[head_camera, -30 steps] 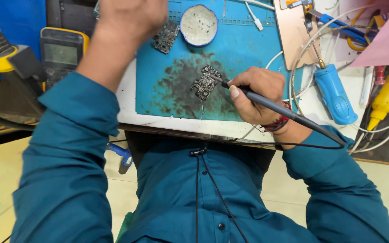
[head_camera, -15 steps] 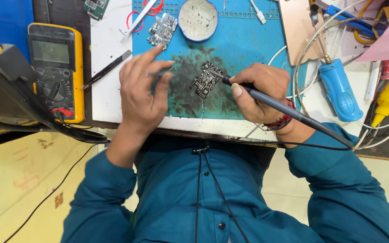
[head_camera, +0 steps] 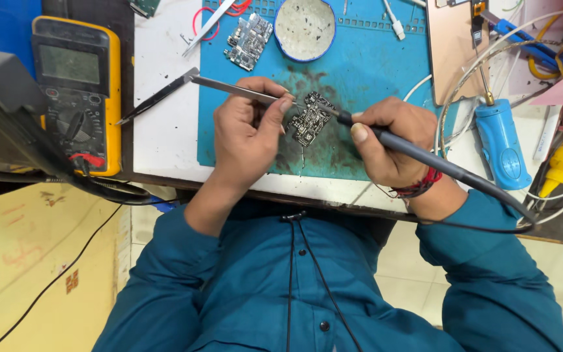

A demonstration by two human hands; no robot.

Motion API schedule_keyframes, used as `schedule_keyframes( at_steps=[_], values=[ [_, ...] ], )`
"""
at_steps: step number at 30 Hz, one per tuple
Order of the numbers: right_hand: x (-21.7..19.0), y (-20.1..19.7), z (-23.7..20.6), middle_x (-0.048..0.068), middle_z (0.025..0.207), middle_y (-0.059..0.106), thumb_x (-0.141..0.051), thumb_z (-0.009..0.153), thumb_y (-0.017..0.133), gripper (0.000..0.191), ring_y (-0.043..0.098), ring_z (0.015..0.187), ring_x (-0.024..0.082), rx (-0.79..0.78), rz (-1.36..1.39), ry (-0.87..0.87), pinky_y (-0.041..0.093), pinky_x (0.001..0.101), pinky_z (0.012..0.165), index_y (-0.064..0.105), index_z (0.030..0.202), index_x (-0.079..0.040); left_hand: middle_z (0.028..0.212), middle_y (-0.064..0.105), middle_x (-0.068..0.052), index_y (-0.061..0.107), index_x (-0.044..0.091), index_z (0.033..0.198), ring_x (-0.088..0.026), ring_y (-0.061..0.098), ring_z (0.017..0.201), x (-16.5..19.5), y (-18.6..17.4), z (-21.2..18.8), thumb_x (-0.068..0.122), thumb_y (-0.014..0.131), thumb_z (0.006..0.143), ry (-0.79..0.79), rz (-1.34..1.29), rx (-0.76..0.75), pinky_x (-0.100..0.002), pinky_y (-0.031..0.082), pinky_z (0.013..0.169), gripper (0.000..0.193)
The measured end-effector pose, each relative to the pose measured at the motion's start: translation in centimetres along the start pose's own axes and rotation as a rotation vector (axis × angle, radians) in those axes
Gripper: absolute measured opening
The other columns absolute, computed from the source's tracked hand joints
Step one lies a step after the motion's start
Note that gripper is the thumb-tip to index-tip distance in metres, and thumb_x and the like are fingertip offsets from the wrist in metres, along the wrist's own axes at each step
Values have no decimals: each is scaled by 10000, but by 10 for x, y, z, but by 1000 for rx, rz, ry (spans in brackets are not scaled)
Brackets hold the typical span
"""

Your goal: The person solders components on a small circuit board at an electronics workbench, holding the board steady with one hand while applying a soldering iron to its contacts. They reposition the board, use a metal file-like tool to hold or adjust it, and continue soldering different points on the board.

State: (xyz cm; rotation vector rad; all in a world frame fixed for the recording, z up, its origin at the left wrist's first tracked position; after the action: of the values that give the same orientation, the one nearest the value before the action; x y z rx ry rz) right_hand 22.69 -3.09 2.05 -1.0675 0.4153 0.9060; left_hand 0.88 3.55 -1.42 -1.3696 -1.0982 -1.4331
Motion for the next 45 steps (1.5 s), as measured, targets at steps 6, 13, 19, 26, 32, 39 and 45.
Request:
schedule_keyframes(
  at_steps=[6, 13, 19, 26, 32, 39, 45],
  values=[
    [-3, -1, -1, 130, 817, 679, -63, 1007, 682, 135, 665, 648, 254, -67, 3, -6, 509, 329, 604, 589, 915, -31, 832, 673, -28, 647, 12, 1069, -51, 584, 655, 9, 3, -7, 55, 703, 1032, 103, 245, -65, -228, 457, 576, 80],
    [-5, 3, 2, 117, 801, 688, -80, 992, 686, 133, 661, 673, 263, -86, -2, -9, 495, 335, 586, 592, 907, -38, 924, 687, -66, 623, 31, 1053, -114, 664, 678, 15, 6, -4, 58, 706, 1032, 172, 322, -90, -263, 516, 613, 89],
    [-4, 3, 2, 121, 812, 688, -80, 1005, 698, 145, 656, 626, 253, -111, 0, -19, 496, 333, 587, 589, 923, -32, 924, 694, -49, 614, 36, 1075, -119, 702, 705, 12, 6, -6, 58, 706, 1036, 138, 286, -99, -258, 545, 625, 102],
    [-5, 2, 3, 120, 820, 694, -64, 999, 692, 123, 658, 627, 249, -130, 2, -23, 497, 333, 587, 596, 929, -34, 938, 691, -59, 607, 32, 1077, -125, 706, 717, 13, 7, -5, 57, 707, 1039, 166, 296, -100, -261, 551, 634, 110],
    [-7, 2, 4, 119, 828, 695, -58, 997, 691, 113, 665, 638, 247, -145, 3, -24, 503, 328, 594, 601, 932, -36, 939, 687, -58, 599, 32, 1085, -125, 702, 712, 14, 6, -6, 52, 705, 1042, 173, 290, -103, -260, 548, 632, 116],
    [-7, 3, 6, 114, 815, 696, -44, 978, 684, 90, 662, 673, 254, -136, 9, -37, 499, 328, 584, 612, 924, -36, 952, 685, -65, 595, 28, 1082, -124, 701, 711, 14, 6, -5, 54, 703, 1044, 172, 285, -107, -261, 550, 629, 117],
    [-7, 2, 6, 110, 815, 695, -42, 977, 684, 90, 661, 674, 253, -143, 10, -33, 499, 327, 585, 613, 923, -37, 940, 687, -58, 602, 29, 1079, -122, 704, 706, 13, 7, -5, 56, 706, 1041, 157, 290, -104, -261, 549, 624, 114]
  ],
)
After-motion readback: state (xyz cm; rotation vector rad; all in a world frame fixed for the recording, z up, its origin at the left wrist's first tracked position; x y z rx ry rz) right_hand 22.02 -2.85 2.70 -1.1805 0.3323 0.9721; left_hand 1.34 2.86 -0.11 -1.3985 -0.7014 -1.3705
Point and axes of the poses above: each hand's wrist, its own z-axis towards the middle knuckle, its own y-axis out of the palm, x = y × z, the point moved 3 cm from there along z, towards the middle knuckle
